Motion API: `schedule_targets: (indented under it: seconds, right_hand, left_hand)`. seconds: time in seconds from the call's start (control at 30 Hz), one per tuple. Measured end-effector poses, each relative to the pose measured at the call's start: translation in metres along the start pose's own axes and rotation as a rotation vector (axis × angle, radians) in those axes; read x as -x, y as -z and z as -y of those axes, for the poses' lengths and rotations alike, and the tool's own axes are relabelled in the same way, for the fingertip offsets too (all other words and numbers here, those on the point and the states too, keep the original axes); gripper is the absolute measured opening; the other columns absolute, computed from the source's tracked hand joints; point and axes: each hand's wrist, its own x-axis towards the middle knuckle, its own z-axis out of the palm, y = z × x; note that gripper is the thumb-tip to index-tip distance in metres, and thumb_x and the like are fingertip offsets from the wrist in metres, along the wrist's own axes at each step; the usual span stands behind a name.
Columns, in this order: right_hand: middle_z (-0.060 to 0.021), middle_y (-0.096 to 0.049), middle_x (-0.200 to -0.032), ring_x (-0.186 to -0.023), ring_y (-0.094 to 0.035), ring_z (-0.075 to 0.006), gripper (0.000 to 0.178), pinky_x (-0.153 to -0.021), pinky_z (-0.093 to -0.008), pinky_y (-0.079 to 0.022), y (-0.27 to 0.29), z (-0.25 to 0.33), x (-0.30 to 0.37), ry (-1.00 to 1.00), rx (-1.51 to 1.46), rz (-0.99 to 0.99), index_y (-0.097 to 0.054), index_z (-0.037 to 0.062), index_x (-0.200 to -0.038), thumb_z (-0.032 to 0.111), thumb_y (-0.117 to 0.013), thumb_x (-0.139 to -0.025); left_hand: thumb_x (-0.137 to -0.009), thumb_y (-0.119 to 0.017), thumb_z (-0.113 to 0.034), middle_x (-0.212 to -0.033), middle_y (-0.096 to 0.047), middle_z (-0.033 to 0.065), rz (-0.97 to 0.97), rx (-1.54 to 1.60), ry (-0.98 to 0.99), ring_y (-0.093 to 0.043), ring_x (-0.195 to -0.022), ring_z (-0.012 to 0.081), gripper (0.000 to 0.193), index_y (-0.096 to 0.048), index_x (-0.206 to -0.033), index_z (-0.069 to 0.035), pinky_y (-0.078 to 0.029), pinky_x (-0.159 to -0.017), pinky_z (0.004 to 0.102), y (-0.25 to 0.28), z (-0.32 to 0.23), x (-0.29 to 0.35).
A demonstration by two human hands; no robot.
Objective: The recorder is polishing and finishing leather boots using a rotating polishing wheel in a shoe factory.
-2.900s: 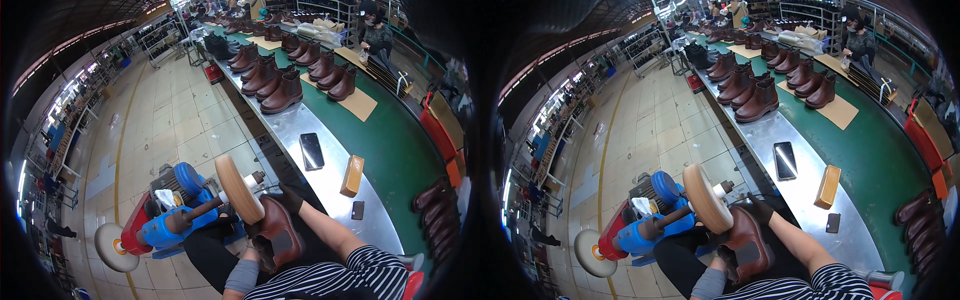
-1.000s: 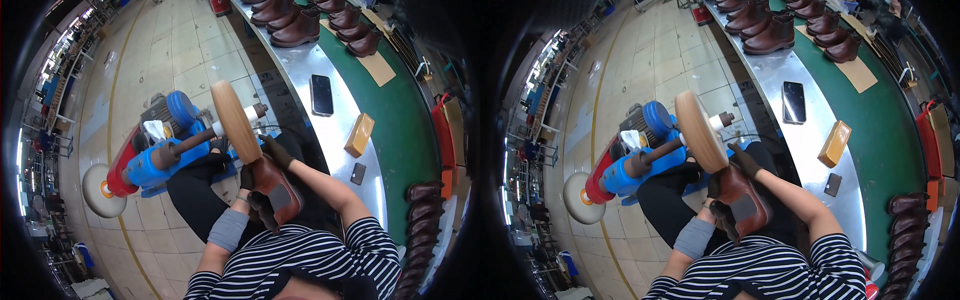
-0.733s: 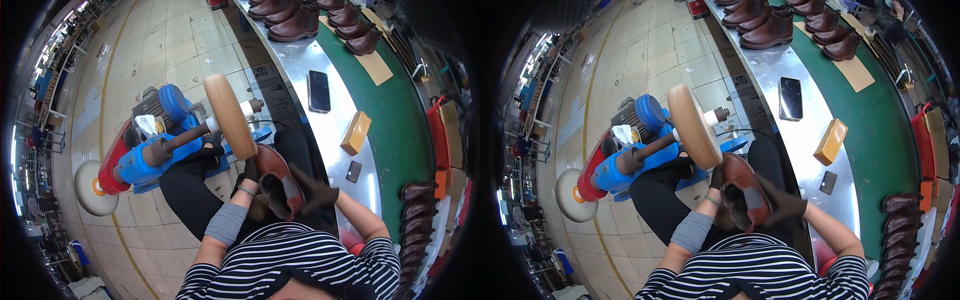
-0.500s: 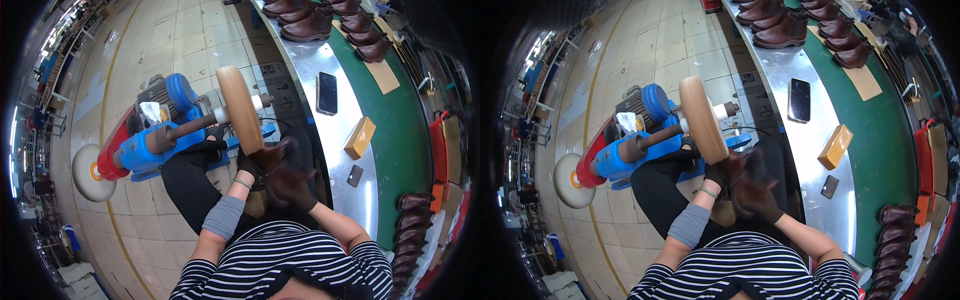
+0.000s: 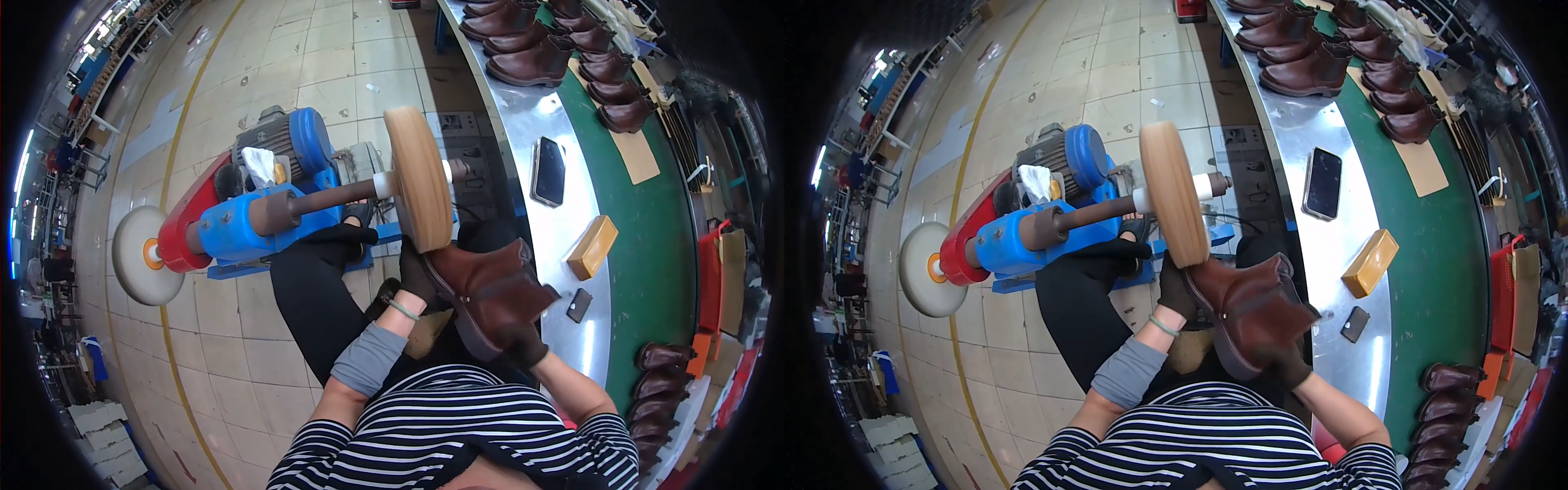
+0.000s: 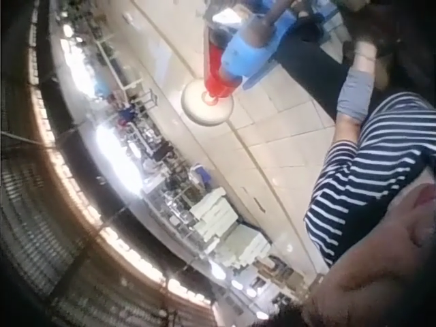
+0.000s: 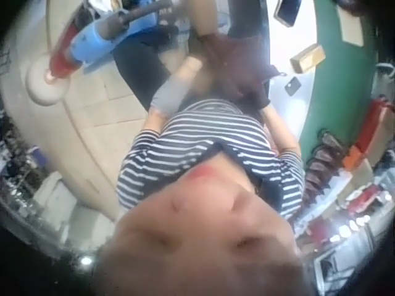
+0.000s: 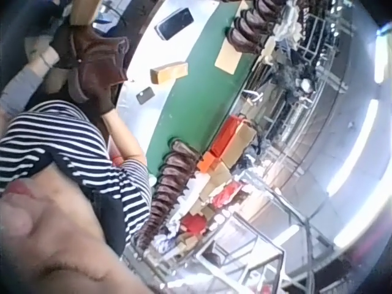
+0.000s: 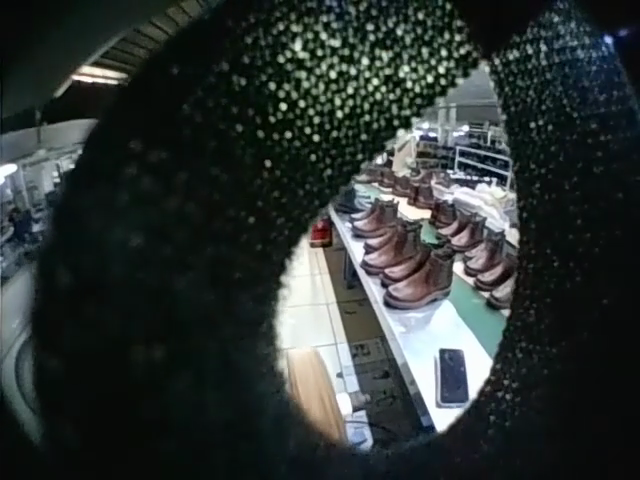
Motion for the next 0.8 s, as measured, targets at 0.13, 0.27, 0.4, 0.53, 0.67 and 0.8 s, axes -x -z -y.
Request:
schedule_targets:
  seconds: [0.13, 0.27, 0.4, 0.53, 0.67, 0.8]
  right_hand:
    - [-0.0236, -0.037, -0.135, -0.113, -0.049, -0.0411, 0.082, -0.095, -0.0474, -0.042, -0.033, 0.058, 0.029, 0.443, 1.423, 0.275, -0.035, 0.0152, -0.139, 0.031, -0.073, -0.068]
    - [-0.0292, -0.037, -0.129, -0.104, -0.05, -0.0454, 0.102, -0.086, -0.0487, -0.044, -0.098, 0.073, -0.01, 0.536, 2.076, 0.355, -0.031, 0.016, -0.143, 0.036, -0.079, -0.055]
    - [-0.0279, -0.04, -0.124, -0.102, -0.052, -0.0445, 0.1, -0.084, -0.0487, -0.044, -0.113, 0.062, -0.082, 0.518, 2.04, 0.522, -0.03, 0.0143, -0.143, 0.033, -0.078, -0.057]
    - [-0.0294, -0.037, -0.13, -0.106, -0.05, -0.0452, 0.1, -0.087, -0.0483, -0.044, -0.084, 0.057, -0.076, 0.694, 1.944, 0.525, -0.032, 0.0135, -0.142, 0.034, -0.078, -0.056]
    - [-0.0308, -0.033, -0.135, -0.112, -0.047, -0.0476, 0.1, -0.091, -0.0482, -0.042, -0.053, 0.073, -0.021, 0.73, 1.854, 0.443, -0.034, 0.0146, -0.142, 0.037, -0.079, -0.056]
    - [-0.0265, -0.033, -0.14, -0.128, -0.039, -0.0426, 0.097, -0.103, -0.0491, -0.034, -0.005, 0.112, 0.017, 0.75, 1.415, 0.679, -0.032, 0.0119, -0.142, 0.039, -0.078, -0.06]
  left_hand:
    - [-0.098, -0.035, -0.034, -0.116, -0.058, 0.0109, -0.131, -0.072, 0.042, -0.058, -0.105, 0.0262, 0.04, -0.049, -0.123, -0.005, -0.046, -0.093, 0.0363, 0.012, 0.015, 0.001]
    - [-0.097, -0.035, -0.038, -0.112, -0.06, 0.0109, -0.223, -0.226, -0.127, -0.058, -0.102, 0.0258, 0.045, -0.052, -0.12, -0.003, -0.046, -0.092, 0.0338, 0.092, 0.002, -0.032]
    - [-0.095, -0.034, -0.048, -0.11, -0.06, 0.0113, -0.36, -0.605, -0.505, -0.056, -0.1, 0.0251, 0.058, -0.055, -0.117, 0.0, -0.044, -0.091, 0.0345, 0.194, -0.067, -0.088]
    - [-0.093, -0.039, -0.045, -0.106, -0.063, 0.0104, -0.517, -0.201, -0.364, -0.059, -0.095, 0.023, 0.049, -0.057, -0.116, -0.005, -0.047, -0.086, 0.0373, 0.203, -0.07, -0.1]
    - [-0.091, -0.043, -0.045, -0.112, -0.062, 0.0113, -0.501, -0.133, -0.177, -0.059, -0.101, 0.0234, 0.05, -0.055, -0.12, -0.006, -0.046, -0.089, 0.0378, 0.114, -0.01, -0.043]
    - [-0.089, -0.05, -0.034, -0.115, -0.061, 0.0117, -0.184, -0.959, -0.085, -0.058, -0.107, 0.0227, 0.044, -0.055, -0.12, -0.004, -0.045, -0.094, 0.0355, 0.016, -0.005, 0.031]
